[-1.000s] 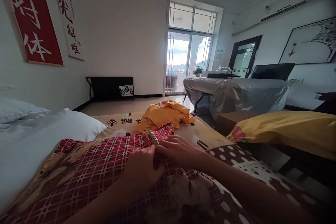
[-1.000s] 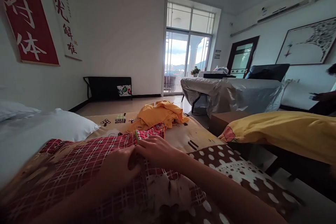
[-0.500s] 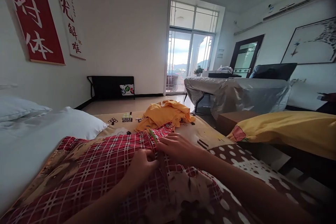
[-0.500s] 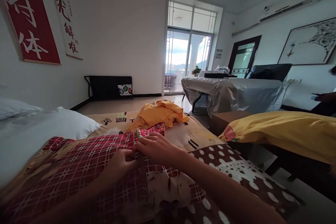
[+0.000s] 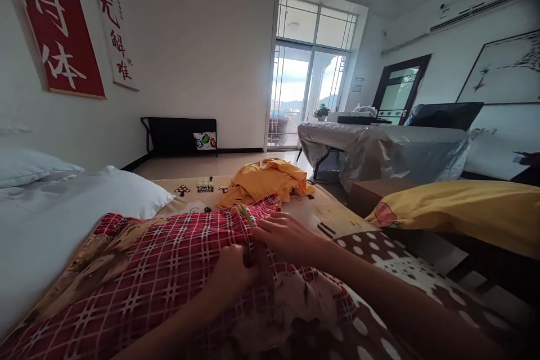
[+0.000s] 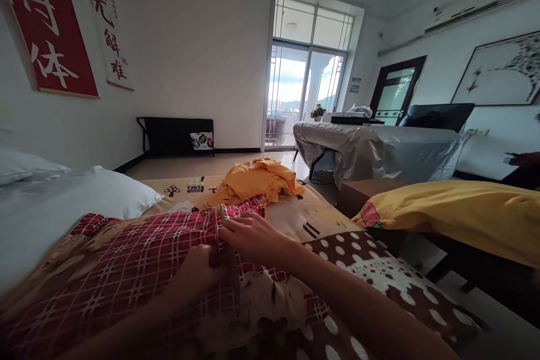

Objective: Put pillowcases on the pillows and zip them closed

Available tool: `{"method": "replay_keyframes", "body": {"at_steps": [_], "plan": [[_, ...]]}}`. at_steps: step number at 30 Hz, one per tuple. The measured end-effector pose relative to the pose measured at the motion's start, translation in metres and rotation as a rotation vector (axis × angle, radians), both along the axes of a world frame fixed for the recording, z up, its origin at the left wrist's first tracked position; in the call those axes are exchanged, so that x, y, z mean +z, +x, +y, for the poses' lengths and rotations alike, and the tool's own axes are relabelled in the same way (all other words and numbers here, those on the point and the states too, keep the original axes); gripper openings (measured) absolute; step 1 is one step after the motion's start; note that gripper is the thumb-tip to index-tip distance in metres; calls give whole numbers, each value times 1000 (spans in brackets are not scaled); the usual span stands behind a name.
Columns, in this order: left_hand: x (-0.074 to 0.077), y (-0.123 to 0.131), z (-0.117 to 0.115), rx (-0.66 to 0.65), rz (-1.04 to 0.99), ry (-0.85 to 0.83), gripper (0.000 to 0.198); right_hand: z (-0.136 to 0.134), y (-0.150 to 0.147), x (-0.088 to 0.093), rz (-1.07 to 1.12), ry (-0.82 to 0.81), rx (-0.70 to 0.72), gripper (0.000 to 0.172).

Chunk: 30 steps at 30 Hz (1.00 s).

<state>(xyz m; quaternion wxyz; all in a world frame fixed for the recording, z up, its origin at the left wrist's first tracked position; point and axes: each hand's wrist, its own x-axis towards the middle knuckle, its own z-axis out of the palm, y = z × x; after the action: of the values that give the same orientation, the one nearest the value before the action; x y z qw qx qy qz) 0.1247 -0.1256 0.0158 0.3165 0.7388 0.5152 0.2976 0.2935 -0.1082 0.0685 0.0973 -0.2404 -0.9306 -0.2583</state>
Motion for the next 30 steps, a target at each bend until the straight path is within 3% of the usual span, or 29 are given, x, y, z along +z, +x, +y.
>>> {"method": "replay_keyframes", "body": {"at_steps": [5,11,15,17,19,22,25,30], "plan": [[-6,0,-7,19,79,52,21,1,-1,0,-7,18,-2,6],[-15,-1,-15,82,373,160,27,1,2,2,21,14,-21,6],[-24,-7,-16,97,359,194,18,1,4,2,28,4,-24,4],[-29,-10,-16,90,264,351,17,0,5,3,34,6,-27,4],[-33,-12,-18,23,186,664,14,1,5,3,43,15,-29,5],[-32,-11,-20,-101,291,1113,17,2,4,3,54,23,-24,4],[-29,-9,-20,-86,453,1168,20,3,5,3,56,17,-19,4],[-35,-12,-19,-204,419,1131,12,3,5,2,55,21,-15,3]]}}
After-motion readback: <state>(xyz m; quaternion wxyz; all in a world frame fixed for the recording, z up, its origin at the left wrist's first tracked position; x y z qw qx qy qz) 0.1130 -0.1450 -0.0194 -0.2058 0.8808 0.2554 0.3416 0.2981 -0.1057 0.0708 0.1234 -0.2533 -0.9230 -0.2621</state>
